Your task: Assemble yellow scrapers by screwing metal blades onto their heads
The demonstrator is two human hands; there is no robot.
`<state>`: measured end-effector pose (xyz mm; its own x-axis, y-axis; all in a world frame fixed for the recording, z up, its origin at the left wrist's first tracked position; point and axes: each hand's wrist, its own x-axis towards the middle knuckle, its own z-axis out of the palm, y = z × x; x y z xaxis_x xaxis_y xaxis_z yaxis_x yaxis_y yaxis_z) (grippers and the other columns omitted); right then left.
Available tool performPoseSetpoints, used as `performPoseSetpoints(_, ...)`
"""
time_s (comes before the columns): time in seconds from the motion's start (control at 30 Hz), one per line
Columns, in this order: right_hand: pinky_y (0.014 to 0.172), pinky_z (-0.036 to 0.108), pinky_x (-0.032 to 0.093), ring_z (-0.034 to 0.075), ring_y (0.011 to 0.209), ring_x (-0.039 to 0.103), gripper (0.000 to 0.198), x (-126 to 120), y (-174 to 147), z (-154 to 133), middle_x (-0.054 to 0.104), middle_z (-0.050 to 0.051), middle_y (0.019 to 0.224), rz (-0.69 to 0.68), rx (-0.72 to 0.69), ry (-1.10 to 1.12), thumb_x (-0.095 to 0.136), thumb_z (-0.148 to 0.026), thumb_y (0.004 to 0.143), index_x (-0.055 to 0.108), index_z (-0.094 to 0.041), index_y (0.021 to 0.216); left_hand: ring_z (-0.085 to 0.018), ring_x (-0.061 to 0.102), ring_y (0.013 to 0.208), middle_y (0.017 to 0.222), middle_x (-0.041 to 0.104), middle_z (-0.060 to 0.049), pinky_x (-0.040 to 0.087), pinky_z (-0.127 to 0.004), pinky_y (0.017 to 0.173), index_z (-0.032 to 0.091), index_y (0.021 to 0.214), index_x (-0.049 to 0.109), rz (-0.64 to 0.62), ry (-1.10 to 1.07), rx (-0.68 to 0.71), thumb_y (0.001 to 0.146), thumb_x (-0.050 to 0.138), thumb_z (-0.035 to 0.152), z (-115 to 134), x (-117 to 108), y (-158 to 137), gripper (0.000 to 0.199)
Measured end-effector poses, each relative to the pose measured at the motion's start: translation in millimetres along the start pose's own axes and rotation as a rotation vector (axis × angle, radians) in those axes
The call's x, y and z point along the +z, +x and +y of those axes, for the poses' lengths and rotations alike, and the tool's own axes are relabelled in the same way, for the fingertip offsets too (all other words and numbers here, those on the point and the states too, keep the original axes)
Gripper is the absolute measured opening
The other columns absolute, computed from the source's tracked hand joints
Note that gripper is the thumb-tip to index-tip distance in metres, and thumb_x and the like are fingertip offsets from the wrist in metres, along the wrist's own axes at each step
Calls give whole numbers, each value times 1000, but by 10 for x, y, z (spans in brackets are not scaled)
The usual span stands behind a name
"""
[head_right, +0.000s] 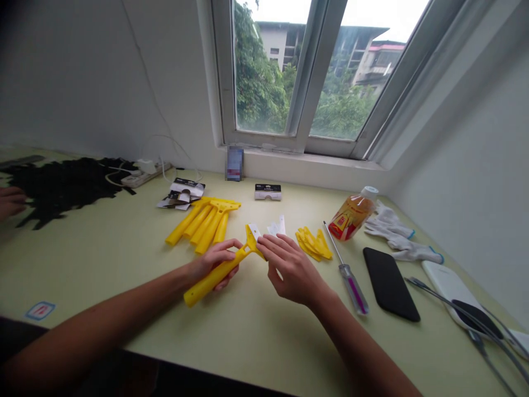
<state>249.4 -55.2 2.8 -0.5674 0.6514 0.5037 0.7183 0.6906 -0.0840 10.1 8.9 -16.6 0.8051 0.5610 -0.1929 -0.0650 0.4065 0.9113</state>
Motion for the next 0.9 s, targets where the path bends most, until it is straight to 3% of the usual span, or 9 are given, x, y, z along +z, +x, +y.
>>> performPoseSetpoints(0.1,110,51,36,25,131,45,59,1,15,-18,51,8,140,-10,21,44,49,-10,83,43,-21,141,-12,51,35,60,57,4,39,-19,31,24,101,38,0,11,2,82,55,34,12,8,-6,27)
performPoseSetpoints(0.23,105,48,42,24,122,54,41,49,34,-20,61,8,130,95,88,149,50,-15,89,56,-23,128,-12,51,35,61,57,4,39,-19,31,23,102,40,-5,43,0,82,54,34,15,13,-10,27)
performPoseSetpoints(0.33,96,41,49,21,110,62,24,82,53,-25,68,6,116,177,186,249,52,-17,91,64,-24,111,-12,51,35,61,57,4,39,-19,33,23,103,40,-19,46,-7,82,53,34,-2,23,-12,27)
performPoseSetpoints(0.43,86,36,53,19,98,65,20,87,71,-42,70,6,106,203,305,310,55,-20,90,63,-24,108,-12,51,36,61,57,4,39,-18,34,24,103,39,-39,66,-13,83,53,33,-27,39,-17,26)
performPoseSetpoints(0.6,82,36,54,19,87,65,18,75,93,-57,68,4,96,188,403,390,56,-23,89,61,-24,107,-12,51,36,61,57,4,39,-18,34,24,103,40,-46,119,-45,84,53,35,-39,67,-28,26)
performPoseSetpoints(0.77,69,34,58,16,78,65,38,84,86,-28,61,7,108,133,580,642,59,-27,84,50,-24,121,-11,50,37,61,56,4,40,-19,35,23,103,41,-42,167,-35,85,55,35,-15,104,-44,26)
performPoseSetpoints(0.9,60,29,54,14,68,61,46,73,64,-3,61,0,83,53,680,848,59,-28,84,42,-24,126,-11,49,39,62,57,3,41,-19,35,22,103,43,-53,197,-36,85,54,35,-13,119,-56,24)
